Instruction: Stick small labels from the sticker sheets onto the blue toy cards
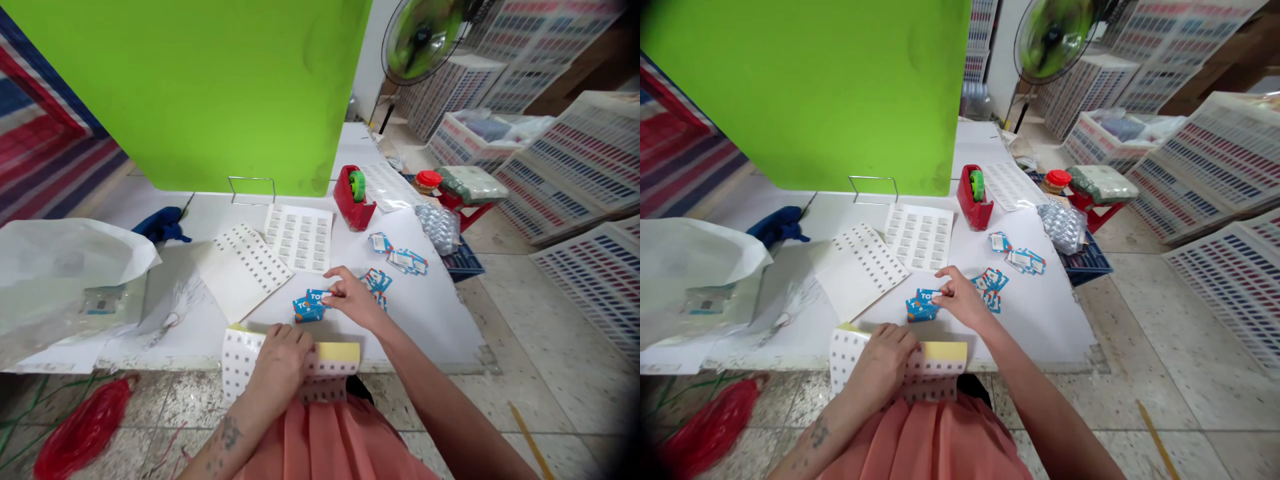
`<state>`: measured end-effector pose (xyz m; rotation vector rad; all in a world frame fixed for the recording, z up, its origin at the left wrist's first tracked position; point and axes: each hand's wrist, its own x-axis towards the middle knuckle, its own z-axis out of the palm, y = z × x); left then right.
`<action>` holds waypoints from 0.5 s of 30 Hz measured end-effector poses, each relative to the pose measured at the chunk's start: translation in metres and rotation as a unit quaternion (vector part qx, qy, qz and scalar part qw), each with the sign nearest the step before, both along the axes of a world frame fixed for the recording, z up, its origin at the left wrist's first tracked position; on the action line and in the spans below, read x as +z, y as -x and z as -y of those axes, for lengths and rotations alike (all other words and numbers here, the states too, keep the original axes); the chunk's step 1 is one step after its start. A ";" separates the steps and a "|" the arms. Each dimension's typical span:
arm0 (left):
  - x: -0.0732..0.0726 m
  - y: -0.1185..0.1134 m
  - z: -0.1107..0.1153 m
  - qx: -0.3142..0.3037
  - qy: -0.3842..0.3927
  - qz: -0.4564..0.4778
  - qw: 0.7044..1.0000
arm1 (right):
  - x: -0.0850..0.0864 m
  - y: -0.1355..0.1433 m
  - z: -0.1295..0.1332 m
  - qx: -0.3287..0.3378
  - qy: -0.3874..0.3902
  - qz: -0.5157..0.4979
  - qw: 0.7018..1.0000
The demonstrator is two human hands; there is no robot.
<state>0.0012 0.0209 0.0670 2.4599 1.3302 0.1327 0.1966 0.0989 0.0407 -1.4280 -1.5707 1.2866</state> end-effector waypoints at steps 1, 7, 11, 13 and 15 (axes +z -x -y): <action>0.001 0.000 -0.001 0.002 0.008 -0.004 1.000 | 0.001 -0.007 0.000 -0.006 0.009 0.000 1.000; 0.008 0.000 -0.003 0.017 0.045 -0.003 0.999 | -0.003 -0.063 0.003 -0.048 -0.001 0.101 0.994; 0.006 0.002 -0.003 0.029 0.045 0.024 0.998 | -0.007 -0.083 0.007 -0.065 -0.043 0.227 0.971; 0.002 0.002 -0.004 0.039 0.037 0.029 0.998 | 0.000 -0.077 0.013 -0.080 -0.120 0.289 0.946; -0.001 0.002 -0.005 0.048 0.027 0.020 0.998 | 0.010 -0.061 0.023 -0.058 -0.193 0.309 0.930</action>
